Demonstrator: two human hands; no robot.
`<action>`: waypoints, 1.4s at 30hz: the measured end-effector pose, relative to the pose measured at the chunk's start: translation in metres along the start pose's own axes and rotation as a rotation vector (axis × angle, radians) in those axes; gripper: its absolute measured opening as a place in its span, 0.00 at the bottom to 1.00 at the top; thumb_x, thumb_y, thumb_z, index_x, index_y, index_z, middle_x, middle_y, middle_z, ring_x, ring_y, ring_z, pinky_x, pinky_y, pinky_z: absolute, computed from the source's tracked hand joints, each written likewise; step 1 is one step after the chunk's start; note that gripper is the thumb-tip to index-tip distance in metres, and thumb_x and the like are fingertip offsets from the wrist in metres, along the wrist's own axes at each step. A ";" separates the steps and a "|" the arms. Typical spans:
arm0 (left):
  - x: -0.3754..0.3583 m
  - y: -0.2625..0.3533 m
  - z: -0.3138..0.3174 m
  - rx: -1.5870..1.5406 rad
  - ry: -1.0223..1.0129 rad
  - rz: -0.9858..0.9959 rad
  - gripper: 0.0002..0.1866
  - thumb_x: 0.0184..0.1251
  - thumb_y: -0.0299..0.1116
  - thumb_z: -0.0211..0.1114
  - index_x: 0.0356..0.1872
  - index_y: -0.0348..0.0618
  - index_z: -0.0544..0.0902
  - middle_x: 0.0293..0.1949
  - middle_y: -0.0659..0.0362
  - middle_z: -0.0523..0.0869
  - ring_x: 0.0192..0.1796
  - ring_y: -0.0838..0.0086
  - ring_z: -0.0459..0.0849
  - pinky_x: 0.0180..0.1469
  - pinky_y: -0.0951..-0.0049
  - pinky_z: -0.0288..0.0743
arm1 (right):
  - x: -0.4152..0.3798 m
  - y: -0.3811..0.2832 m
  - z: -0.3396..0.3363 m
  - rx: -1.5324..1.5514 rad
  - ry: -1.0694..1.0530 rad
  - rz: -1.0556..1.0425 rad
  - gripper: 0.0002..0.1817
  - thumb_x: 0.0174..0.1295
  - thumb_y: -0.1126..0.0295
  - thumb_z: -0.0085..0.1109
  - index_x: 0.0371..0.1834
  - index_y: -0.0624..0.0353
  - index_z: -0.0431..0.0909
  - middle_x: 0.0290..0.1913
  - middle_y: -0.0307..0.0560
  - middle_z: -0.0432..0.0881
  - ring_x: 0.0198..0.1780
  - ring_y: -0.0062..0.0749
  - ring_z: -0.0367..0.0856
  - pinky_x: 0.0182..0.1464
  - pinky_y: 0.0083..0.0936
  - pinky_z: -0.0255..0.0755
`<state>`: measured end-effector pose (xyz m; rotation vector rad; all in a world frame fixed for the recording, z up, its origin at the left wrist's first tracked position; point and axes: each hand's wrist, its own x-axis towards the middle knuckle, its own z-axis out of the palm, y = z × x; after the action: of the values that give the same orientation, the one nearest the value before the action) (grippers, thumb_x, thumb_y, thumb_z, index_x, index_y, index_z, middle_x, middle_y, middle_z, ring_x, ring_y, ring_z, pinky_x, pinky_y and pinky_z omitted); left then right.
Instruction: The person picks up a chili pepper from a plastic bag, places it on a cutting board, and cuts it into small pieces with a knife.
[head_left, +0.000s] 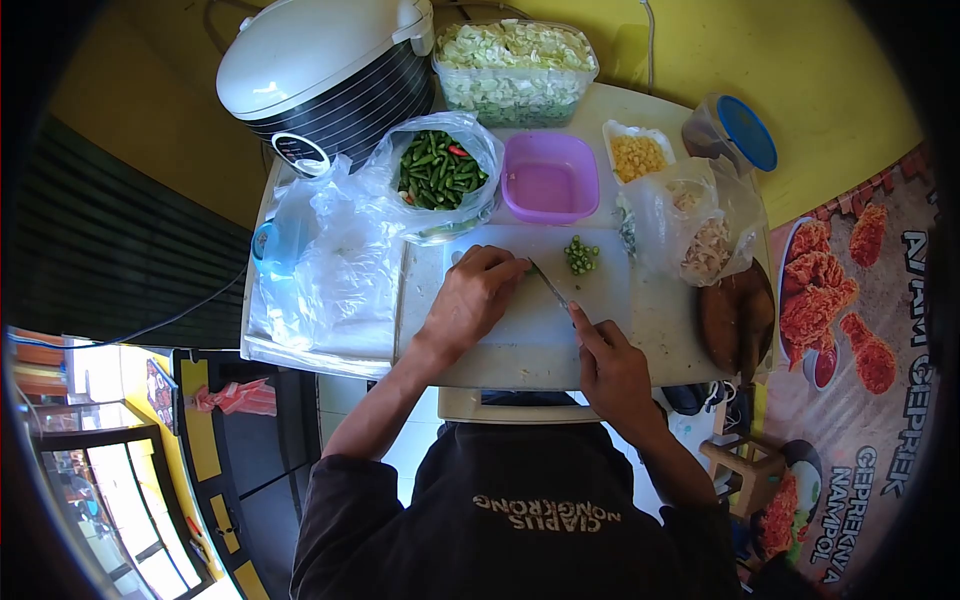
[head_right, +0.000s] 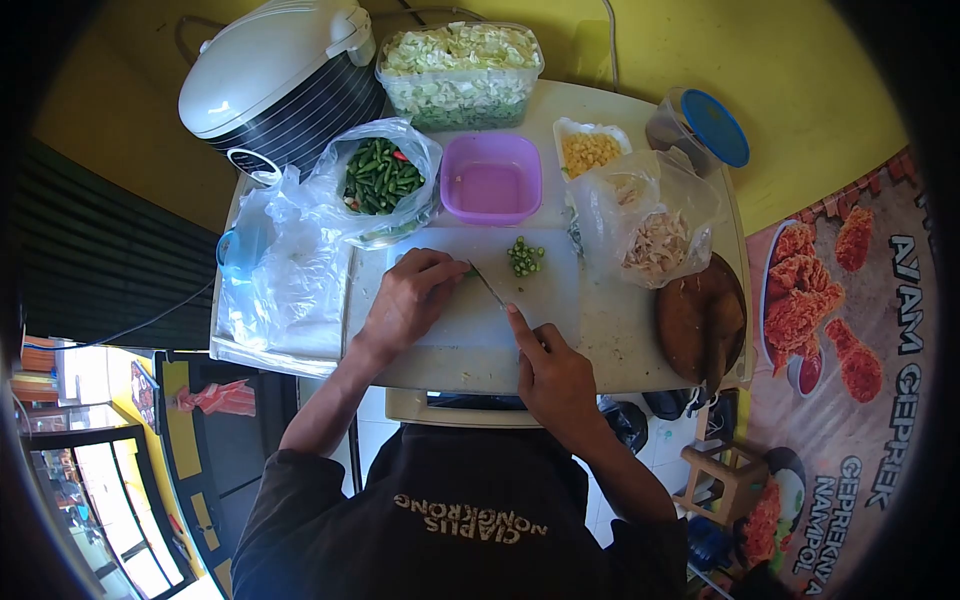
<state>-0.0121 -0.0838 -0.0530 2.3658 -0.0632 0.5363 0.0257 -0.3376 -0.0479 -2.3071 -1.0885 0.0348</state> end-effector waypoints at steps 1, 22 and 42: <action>-0.001 -0.001 0.001 0.007 0.007 0.006 0.12 0.68 0.22 0.71 0.51 0.40 0.90 0.47 0.51 0.88 0.50 0.53 0.88 0.54 0.57 0.83 | 0.000 0.000 0.000 -0.006 -0.003 -0.004 0.37 0.67 0.79 0.63 0.81 0.49 0.71 0.40 0.47 0.80 0.30 0.42 0.85 0.33 0.38 0.81; 0.000 -0.004 0.007 0.020 0.039 0.012 0.14 0.64 0.18 0.72 0.50 0.40 0.91 0.48 0.52 0.89 0.49 0.56 0.88 0.52 0.59 0.84 | 0.023 -0.006 0.001 -0.116 -0.031 -0.046 0.40 0.61 0.79 0.65 0.80 0.50 0.71 0.36 0.46 0.77 0.27 0.40 0.82 0.31 0.38 0.81; 0.003 0.003 0.007 -0.043 0.059 -0.051 0.10 0.66 0.21 0.73 0.48 0.38 0.89 0.46 0.52 0.90 0.50 0.55 0.88 0.53 0.59 0.82 | -0.004 -0.004 -0.008 -0.031 -0.049 0.041 0.36 0.65 0.79 0.63 0.80 0.52 0.72 0.37 0.48 0.80 0.27 0.45 0.83 0.31 0.40 0.81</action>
<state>-0.0071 -0.0901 -0.0547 2.3015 0.0127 0.5744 0.0226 -0.3421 -0.0403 -2.3677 -1.0727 0.0908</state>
